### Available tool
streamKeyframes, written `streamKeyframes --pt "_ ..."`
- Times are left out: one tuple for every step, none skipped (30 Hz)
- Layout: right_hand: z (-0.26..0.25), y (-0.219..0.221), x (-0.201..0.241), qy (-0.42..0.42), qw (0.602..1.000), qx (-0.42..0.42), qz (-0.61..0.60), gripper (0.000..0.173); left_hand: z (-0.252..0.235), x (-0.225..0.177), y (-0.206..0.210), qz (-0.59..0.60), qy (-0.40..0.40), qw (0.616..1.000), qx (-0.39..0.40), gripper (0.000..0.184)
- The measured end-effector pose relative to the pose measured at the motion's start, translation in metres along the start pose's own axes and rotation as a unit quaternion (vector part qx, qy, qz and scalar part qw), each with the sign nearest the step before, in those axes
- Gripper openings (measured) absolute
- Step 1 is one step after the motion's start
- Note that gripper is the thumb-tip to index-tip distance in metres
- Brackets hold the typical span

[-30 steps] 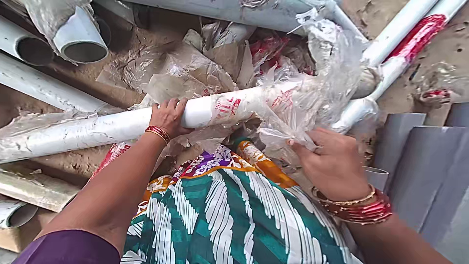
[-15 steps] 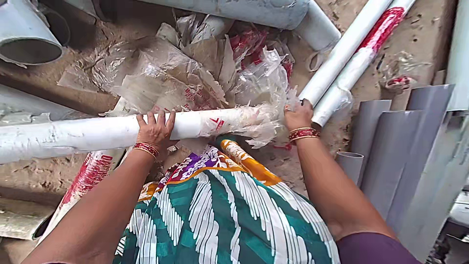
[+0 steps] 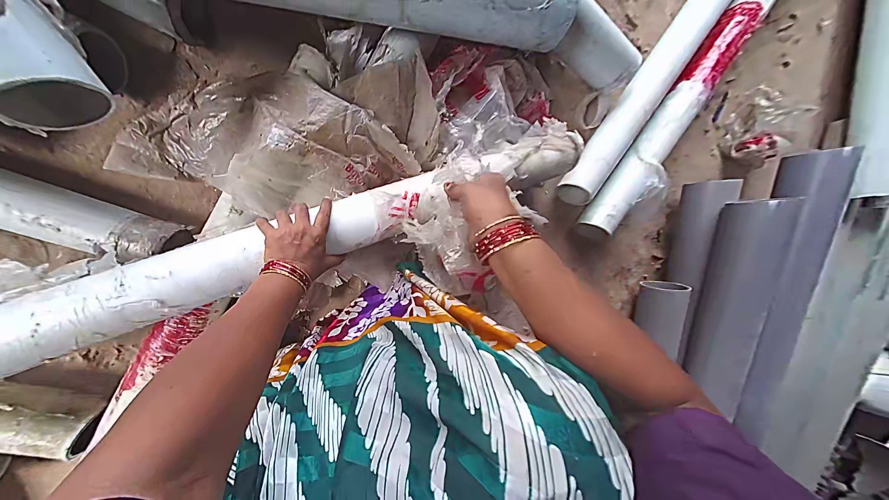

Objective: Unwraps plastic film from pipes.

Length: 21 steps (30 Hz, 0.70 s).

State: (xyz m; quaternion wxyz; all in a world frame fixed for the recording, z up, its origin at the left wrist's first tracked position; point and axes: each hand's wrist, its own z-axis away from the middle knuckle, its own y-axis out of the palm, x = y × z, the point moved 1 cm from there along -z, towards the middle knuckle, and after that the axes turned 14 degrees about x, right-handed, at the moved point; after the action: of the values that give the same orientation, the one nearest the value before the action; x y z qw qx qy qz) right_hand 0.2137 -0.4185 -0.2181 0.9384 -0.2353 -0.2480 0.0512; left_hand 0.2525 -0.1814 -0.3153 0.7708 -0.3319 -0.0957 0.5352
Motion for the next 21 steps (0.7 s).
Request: streamKeyframes --pt "0.005 0.005 0.001 -0.003 1.0 0.007 -0.005 0.037 0.001 0.002 -0.001 0.002 0.0 1.0 0.002 0.108" --pt "0.011 0.009 0.003 -0.01 1.0 0.012 -0.015 0.035 0.001 0.006 -0.004 0.005 0.0 1.0 0.002 0.109" --pt "0.016 0.013 0.007 -0.024 0.999 0.016 -0.029 0.033 0.001 0.01 -0.008 0.011 -0.003 1.0 0.003 0.109" --pt "0.02 0.014 0.012 -0.042 0.998 0.019 -0.043 0.033 0.0 0.015 -0.012 0.017 -0.006 1.0 0.005 0.109" --pt "0.025 0.016 0.012 -0.051 0.997 0.022 -0.049 0.033 0.0 0.018 -0.014 0.018 -0.011 1.0 0.018 0.109" --pt "0.028 0.016 0.011 -0.057 0.997 0.025 -0.05 0.033 -0.002 0.021 -0.018 0.017 -0.015 0.999 0.026 0.109" --pt "0.03 0.014 0.009 -0.064 0.996 0.027 -0.054 0.033 -0.005 0.022 -0.021 0.015 -0.015 0.999 0.026 0.11" --pt "0.035 0.007 0.003 -0.067 0.995 0.027 -0.073 0.032 -0.006 0.022 -0.021 0.017 -0.009 0.999 0.026 0.11" --pt "0.042 -0.001 -0.003 -0.07 0.991 0.023 -0.113 0.033 -0.005 0.022 -0.018 0.019 -0.003 0.999 0.027 0.11" --pt "0.05 -0.011 -0.008 -0.068 0.983 0.009 -0.17 0.029 -0.004 0.022 -0.017 0.019 0.004 1.0 0.024 0.111" --pt "0.058 -0.021 -0.01 -0.064 0.973 -0.013 -0.222 0.027 -0.003 0.023 -0.016 0.022 0.01 1.0 0.02 0.111" --pt "0.065 -0.028 -0.012 -0.055 0.962 -0.036 -0.264 0.025 -0.001 0.022 -0.012 0.022 0.012 1.0 0.015 0.11" --pt "0.072 -0.033 -0.014 -0.048 0.952 -0.057 -0.296 0.024 0.003 0.02 -0.006 0.021 0.01 1.0 0.007 0.11" --pt "0.077 -0.035 -0.014 -0.049 0.943 -0.069 -0.321 0.025 0.007 0.017 -0.001 0.026 0.003 1.0 -0.001 0.111" --pt "0.082 -0.037 -0.012 -0.059 0.937 -0.075 -0.336 0.026 0.01 0.014 0.002 0.034 -0.008 0.999 -0.009 0.113" --pt "0.089 -0.037 -0.011 -0.073 0.932 -0.075 -0.347 0.029 0.016 0.012 0.003 0.042 -0.022 0.999 -0.008 0.115" --pt "0.094 -0.034 -0.005 -0.089 0.925 -0.073 -0.362 0.029 0.021 0.013 0.002 0.048 -0.04 0.998 0.001 0.117" --pt "0.099 -0.03 0.004 -0.105 0.917 -0.073 -0.378 0.025 0.027 0.013 -0.002 0.055 -0.054 0.997 0.015 0.119" --pt "0.105 -0.027 0.013 -0.125 0.91 -0.065 -0.39 0.023 0.033 0.013 -0.006 0.059 -0.06 0.996 0.03 0.121" --pt "0.113 -0.025 0.022 -0.147 0.902 -0.051 -0.402 0.024 0.041 0.012 -0.013 0.058 -0.06 0.995 0.047 0.121" --pt "0.122 -0.025 0.034 -0.17 0.895 -0.038 -0.41 0.025 0.05 0.013 -0.022 0.056 -0.058 0.995 0.063 0.12"
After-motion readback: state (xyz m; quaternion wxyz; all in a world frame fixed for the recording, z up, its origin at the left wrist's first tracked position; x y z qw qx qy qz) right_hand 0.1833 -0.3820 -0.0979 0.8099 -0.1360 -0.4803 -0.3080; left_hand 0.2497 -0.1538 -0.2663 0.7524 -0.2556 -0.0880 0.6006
